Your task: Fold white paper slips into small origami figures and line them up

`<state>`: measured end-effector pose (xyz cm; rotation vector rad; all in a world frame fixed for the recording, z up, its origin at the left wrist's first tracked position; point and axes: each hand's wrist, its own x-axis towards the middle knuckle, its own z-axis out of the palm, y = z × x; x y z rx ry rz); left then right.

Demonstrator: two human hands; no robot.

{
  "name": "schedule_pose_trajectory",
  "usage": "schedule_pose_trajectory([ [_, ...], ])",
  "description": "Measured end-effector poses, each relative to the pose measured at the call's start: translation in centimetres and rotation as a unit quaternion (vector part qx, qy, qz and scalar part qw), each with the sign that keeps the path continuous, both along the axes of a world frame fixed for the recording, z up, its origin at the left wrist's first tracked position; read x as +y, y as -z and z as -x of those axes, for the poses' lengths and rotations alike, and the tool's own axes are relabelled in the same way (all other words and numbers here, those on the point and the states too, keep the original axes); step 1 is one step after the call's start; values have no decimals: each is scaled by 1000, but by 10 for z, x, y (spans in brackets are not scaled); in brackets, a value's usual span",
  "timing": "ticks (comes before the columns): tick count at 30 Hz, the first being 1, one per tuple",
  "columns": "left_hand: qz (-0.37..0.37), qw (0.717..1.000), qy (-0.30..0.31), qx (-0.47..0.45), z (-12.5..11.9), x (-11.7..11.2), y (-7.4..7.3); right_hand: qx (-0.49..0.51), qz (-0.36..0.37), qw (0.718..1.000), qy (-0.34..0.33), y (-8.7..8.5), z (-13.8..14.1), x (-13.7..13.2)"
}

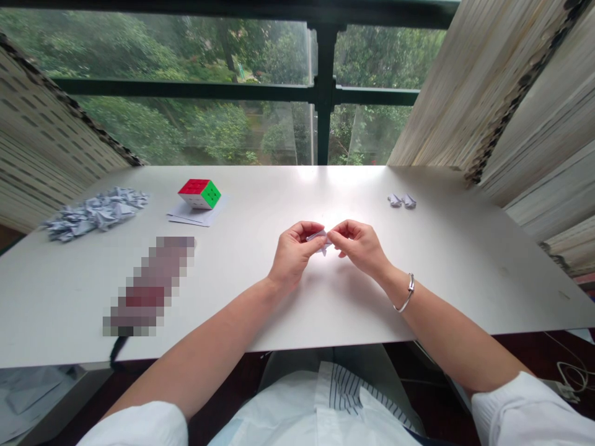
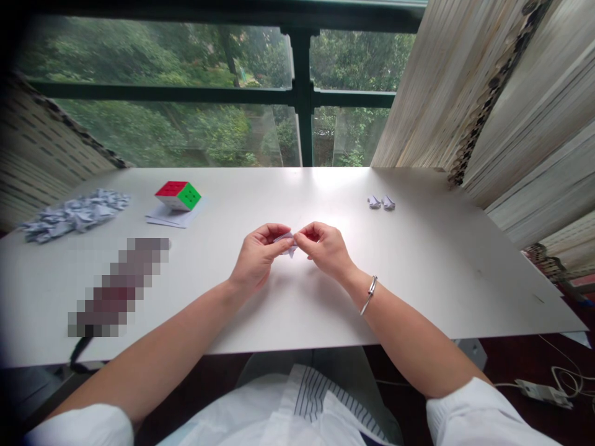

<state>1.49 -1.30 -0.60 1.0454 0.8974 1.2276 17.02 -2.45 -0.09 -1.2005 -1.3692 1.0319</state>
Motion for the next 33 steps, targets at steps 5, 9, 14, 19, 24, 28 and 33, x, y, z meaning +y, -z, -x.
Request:
schedule_pose_trajectory([
  [5, -8, 1000, -4, 10, 0, 0, -1, 14, 11, 1000, -10, 0, 0, 0],
  [9, -16, 1000, -16, 15, 1, 0, -2, 20, 20, 1000, -14, -1, 1, 0],
  [14, -23, 1000, -3, 11, 2, 0, -3, 1, 5, 1000, -16, -2, 2, -3],
  [19, -28, 999, -5, 18, 1, -2, -3, 11, 19, 999, -29, -3, 3, -4],
  [24, -34, 999, -1, 17, 1, -2, -3, 32, 28, 998, -36, 0, 3, -1],
  [28, -45, 999, -4, 6, 3, 0, -3, 26, 3, 999, -30, 0, 4, -3],
  [33, -59, 998, 19, 12, 5, 0, -5, 40, 0, 999, -32, -5, 4, -2],
])
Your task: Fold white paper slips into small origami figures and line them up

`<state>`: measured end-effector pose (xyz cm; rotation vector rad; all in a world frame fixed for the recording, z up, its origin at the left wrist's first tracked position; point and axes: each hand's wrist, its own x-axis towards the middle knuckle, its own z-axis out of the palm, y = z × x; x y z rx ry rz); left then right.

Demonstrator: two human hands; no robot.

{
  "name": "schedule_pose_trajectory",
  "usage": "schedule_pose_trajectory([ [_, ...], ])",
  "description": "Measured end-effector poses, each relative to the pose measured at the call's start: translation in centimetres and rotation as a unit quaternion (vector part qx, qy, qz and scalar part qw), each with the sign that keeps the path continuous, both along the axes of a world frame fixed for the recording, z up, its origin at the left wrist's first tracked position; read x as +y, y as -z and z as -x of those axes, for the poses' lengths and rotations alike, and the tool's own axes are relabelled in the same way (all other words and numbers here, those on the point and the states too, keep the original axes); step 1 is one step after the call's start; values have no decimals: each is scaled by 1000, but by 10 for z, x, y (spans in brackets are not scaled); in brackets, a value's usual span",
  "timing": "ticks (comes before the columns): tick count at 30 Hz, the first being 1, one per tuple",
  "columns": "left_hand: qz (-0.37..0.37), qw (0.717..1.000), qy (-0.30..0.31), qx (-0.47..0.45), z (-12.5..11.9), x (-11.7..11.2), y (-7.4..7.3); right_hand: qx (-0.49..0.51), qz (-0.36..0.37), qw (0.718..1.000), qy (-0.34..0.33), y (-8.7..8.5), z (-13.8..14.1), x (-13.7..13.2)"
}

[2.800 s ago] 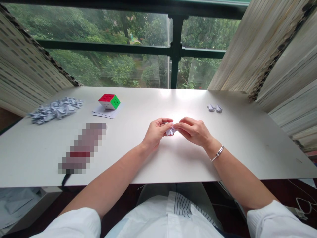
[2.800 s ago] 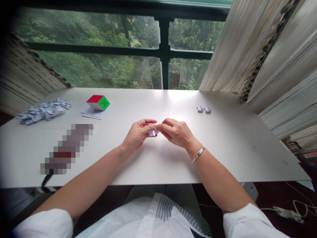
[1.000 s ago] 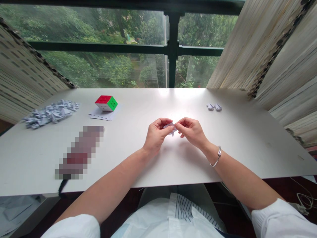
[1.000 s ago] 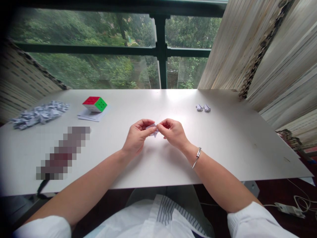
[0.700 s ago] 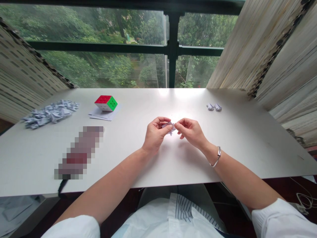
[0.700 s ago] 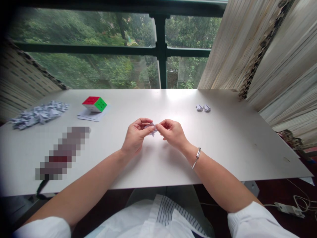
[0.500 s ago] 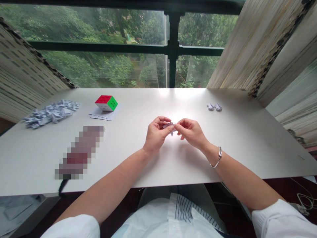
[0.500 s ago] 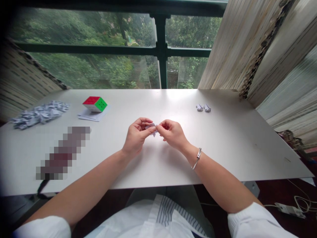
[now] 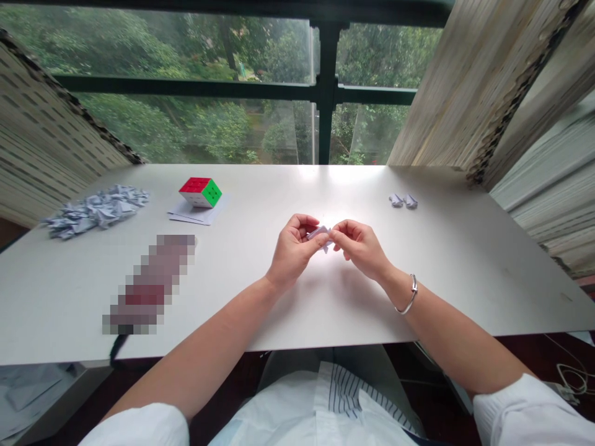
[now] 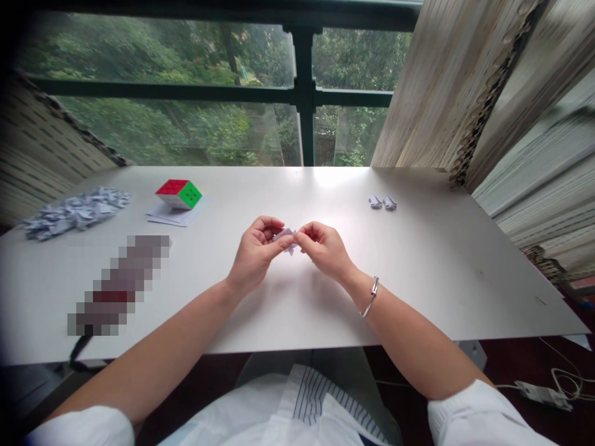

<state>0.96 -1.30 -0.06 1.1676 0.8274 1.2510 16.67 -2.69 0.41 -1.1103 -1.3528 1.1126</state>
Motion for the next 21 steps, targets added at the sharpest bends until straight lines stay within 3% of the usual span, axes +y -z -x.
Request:
schedule_pose_trajectory([
  [6, -6, 999, 24, 36, 6, 3, -5, 44, 5, 998, 34, 1, -9, 8],
  [15, -24, 998, 45, 40, 7, 2, -6, 62, 3, 998, -13, 1, -10, 4],
  [21, -85, 991, 57, 91, 12, 5, -5, 72, 28, 997, -27, -1, -13, 6],
])
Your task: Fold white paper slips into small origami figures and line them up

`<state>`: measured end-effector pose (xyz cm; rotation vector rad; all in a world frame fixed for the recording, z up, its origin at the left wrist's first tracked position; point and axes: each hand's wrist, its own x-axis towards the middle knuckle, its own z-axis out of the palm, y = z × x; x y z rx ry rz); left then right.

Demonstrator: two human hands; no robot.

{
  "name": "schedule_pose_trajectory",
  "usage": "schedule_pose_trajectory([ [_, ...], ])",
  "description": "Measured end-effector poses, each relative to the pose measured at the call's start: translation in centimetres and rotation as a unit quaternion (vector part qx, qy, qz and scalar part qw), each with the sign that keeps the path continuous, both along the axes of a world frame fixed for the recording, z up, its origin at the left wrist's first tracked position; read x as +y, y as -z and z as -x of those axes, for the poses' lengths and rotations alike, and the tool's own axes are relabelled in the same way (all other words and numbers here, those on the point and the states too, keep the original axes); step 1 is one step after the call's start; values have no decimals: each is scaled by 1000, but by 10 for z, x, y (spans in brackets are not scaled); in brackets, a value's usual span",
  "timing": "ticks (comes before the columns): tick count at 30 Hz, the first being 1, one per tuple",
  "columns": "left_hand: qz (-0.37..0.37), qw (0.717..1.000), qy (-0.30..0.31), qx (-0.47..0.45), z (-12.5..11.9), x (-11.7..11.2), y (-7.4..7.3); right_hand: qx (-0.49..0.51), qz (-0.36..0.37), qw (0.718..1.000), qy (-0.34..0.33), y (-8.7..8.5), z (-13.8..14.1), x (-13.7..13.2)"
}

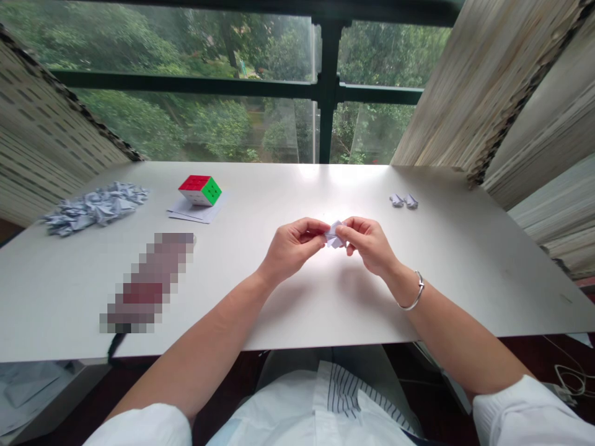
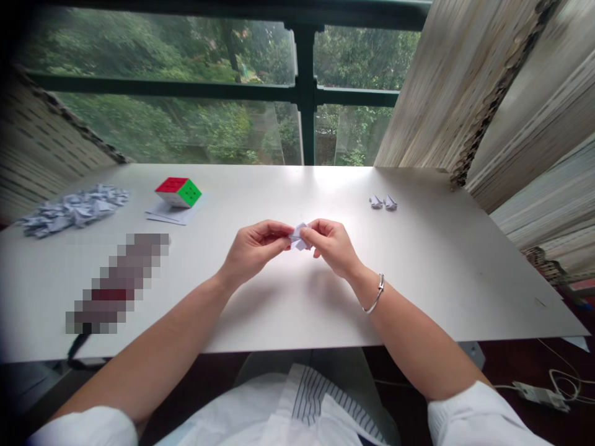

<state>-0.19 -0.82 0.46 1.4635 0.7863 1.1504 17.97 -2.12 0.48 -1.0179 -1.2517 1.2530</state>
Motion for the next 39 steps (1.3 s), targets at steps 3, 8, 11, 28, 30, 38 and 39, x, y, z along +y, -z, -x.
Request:
schedule_pose_trajectory([
  [3, -20, 999, 20, 16, 2, 0, 1, -2, 12, 1000, -6, -1, -1, 0],
  [8, -11, 999, 22, 30, 2, 0, 2, -10, 23, 1000, -17, -4, 0, -1],
  [11, 2, 999, 25, 26, 2, 1, 2, -16, 24, 999, -23, -5, 0, -2],
  [28, -8, 1000, 9, 19, 0, 0, 2, -66, -6, 997, -50, 0, 1, -3],
  [30, 7, 1000, -2, 2, -2, 0, 4, -62, -6, 997, -45, 1, 2, -3],
  [38, 53, 998, -21, -39, -7, 0, 7, -72, -19, 997, -33, 2, 4, -3],
  [39, 57, 997, -22, -40, -7, -1, 6, -73, -21, 997, -31, 2, 4, -4],
])
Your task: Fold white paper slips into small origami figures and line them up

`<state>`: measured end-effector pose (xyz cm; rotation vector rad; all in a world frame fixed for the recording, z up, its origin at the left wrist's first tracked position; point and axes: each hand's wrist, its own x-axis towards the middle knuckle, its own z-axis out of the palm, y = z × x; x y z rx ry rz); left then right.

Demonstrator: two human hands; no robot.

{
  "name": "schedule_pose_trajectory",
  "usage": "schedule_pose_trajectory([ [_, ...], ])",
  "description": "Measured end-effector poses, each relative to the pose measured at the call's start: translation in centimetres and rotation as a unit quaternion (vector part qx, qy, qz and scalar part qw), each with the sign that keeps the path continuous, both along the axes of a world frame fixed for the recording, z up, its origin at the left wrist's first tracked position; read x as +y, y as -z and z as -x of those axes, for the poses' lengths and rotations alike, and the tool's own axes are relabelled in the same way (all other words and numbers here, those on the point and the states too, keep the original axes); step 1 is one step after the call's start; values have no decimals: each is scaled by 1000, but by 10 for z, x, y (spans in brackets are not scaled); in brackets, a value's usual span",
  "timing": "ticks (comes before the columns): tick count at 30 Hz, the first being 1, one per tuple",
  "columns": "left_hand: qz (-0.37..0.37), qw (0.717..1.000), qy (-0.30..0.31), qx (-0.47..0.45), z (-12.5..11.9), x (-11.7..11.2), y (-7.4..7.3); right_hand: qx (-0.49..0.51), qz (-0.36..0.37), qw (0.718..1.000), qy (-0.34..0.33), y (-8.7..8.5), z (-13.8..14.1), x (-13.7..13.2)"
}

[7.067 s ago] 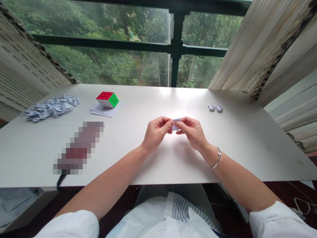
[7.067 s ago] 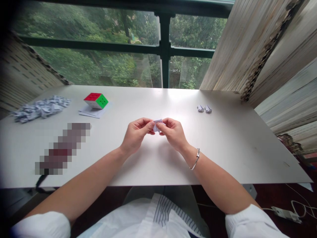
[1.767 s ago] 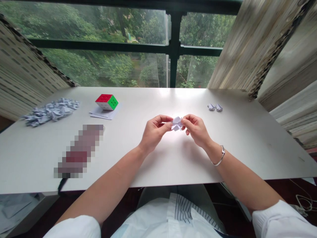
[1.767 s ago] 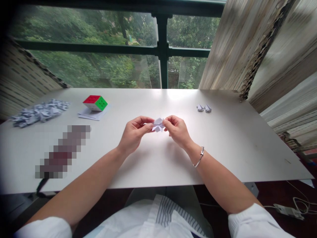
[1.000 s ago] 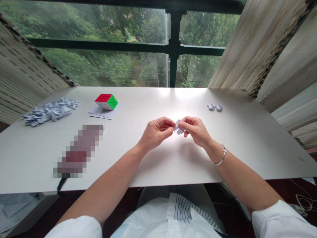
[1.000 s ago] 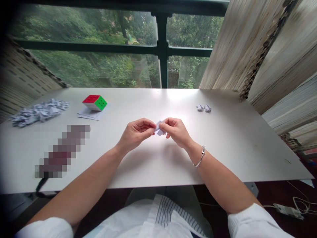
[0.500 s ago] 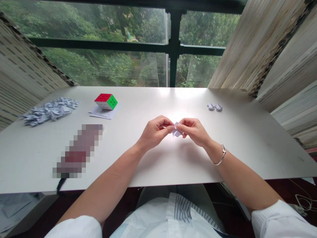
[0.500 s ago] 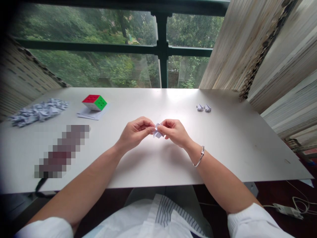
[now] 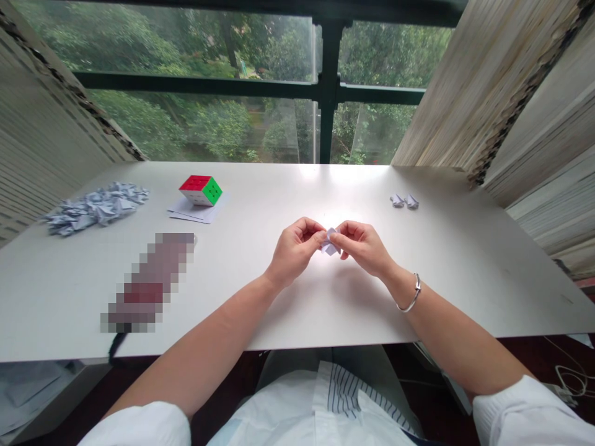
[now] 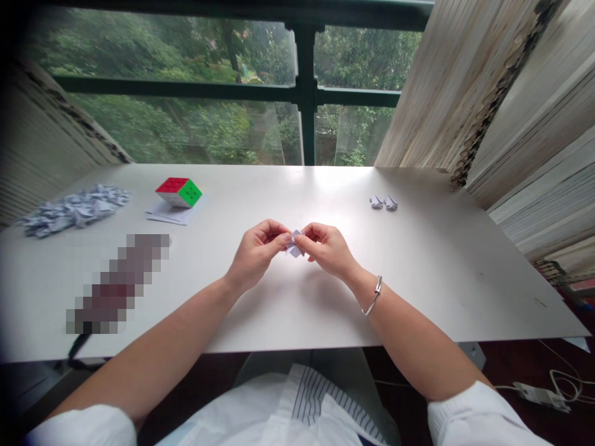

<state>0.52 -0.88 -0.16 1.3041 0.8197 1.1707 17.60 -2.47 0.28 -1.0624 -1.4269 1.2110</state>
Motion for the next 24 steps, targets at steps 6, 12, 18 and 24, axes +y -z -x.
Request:
schedule_pose_trajectory([
  [6, -2, 1000, -23, 13, -2, -2, 0, -12, 0, 1000, 7, -1, 0, -1],
  [12, -29, 998, -42, 41, -1, -4, 2, -7, 7, 1000, -6, -2, 1, -1],
  [18, -31, 998, -35, 38, -2, -5, 3, -6, 12, 1000, 13, 2, 1, 2],
  [24, -31, 998, -38, 44, -3, -7, 3, -13, 16, 1000, 19, 4, 0, 2],
])
